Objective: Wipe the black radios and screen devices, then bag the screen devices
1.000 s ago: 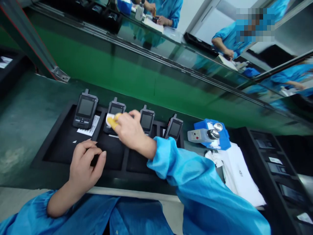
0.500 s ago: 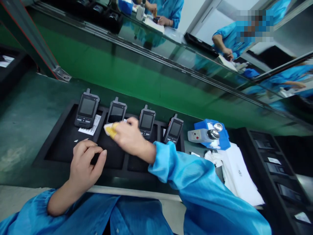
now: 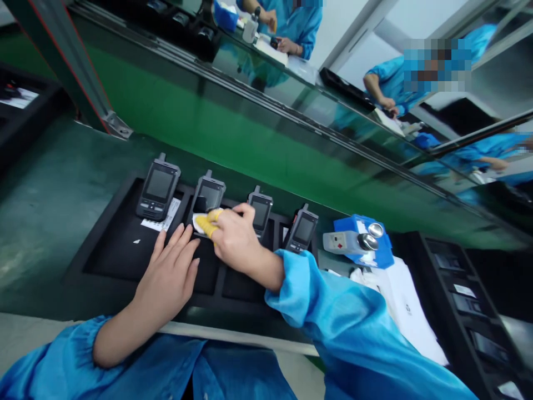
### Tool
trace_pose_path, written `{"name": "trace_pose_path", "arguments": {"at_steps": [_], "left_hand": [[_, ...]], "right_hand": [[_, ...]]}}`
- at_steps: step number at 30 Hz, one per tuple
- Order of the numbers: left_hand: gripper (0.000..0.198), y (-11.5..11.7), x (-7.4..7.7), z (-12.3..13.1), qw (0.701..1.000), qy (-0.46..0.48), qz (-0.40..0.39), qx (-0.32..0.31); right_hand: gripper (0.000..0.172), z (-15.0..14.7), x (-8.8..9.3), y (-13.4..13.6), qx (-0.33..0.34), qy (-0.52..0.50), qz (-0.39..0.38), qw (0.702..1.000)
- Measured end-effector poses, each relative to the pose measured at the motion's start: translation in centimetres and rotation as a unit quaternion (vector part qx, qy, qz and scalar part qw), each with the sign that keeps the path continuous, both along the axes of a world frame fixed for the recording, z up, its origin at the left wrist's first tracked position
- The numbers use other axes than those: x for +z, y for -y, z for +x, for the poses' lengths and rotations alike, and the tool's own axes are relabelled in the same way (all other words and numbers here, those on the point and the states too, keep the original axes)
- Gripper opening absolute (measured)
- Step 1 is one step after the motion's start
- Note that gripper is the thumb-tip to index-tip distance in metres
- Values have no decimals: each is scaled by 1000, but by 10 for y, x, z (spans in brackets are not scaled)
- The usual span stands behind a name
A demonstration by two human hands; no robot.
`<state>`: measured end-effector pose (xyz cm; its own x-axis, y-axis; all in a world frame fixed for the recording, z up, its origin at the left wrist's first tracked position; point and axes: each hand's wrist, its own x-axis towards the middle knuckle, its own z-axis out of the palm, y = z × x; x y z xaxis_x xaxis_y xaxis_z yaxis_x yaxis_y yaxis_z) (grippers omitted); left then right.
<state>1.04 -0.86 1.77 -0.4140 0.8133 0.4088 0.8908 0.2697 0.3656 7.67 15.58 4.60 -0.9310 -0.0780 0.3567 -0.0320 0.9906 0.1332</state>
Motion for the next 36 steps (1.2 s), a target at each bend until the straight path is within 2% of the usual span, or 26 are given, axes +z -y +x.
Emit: {"name": "trace_pose_path", "arguments": {"at_steps": [4,6,8,10,13,15,17,21,23,27,29,33,36], "left_hand": [[23,17,5,-20,999,-6,24,32],[21,24,6,-32,998,-17,-1,64],[22,29,4,-42,996,-25,-31,81],[24,29,2,-46,995,-31,-50,79],[26,27,-2,-46,995,-40,-52,74],[26,25,-3,-44,995,-41,-46,77],[26,24,-3,-43,995,-34,-46,78],[26,25,-3,-43,995,-17,-52,78],[26,25,-3,-44,996,-18,-48,77],[27,25,-3,-43,996,-17,-37,79],[26,25,-3,-43,996,-20,-37,79],[23,24,-2,-44,996,-28,-46,75],[23,24,-2,-44,995,-28,-45,79]], "right_hand": [[30,-62,16,-10,-34,-5,-4,999],[32,-92,15,-9,-49,7,-12,999],[32,-110,9,-1,-62,23,-16,998],[33,-112,-1,9,-41,36,-7,998],[32,-99,-11,23,64,34,15,997],[31,-95,-11,25,119,26,26,992],[30,-103,-7,21,103,22,37,994],[32,-127,-1,13,-16,29,36,999],[32,-126,-3,19,6,35,28,999],[32,-108,-10,30,123,26,33,992],[30,-107,-9,25,98,22,38,994],[33,-122,-2,8,-50,13,45,998],[32,-130,0,7,-57,9,53,997]]}}
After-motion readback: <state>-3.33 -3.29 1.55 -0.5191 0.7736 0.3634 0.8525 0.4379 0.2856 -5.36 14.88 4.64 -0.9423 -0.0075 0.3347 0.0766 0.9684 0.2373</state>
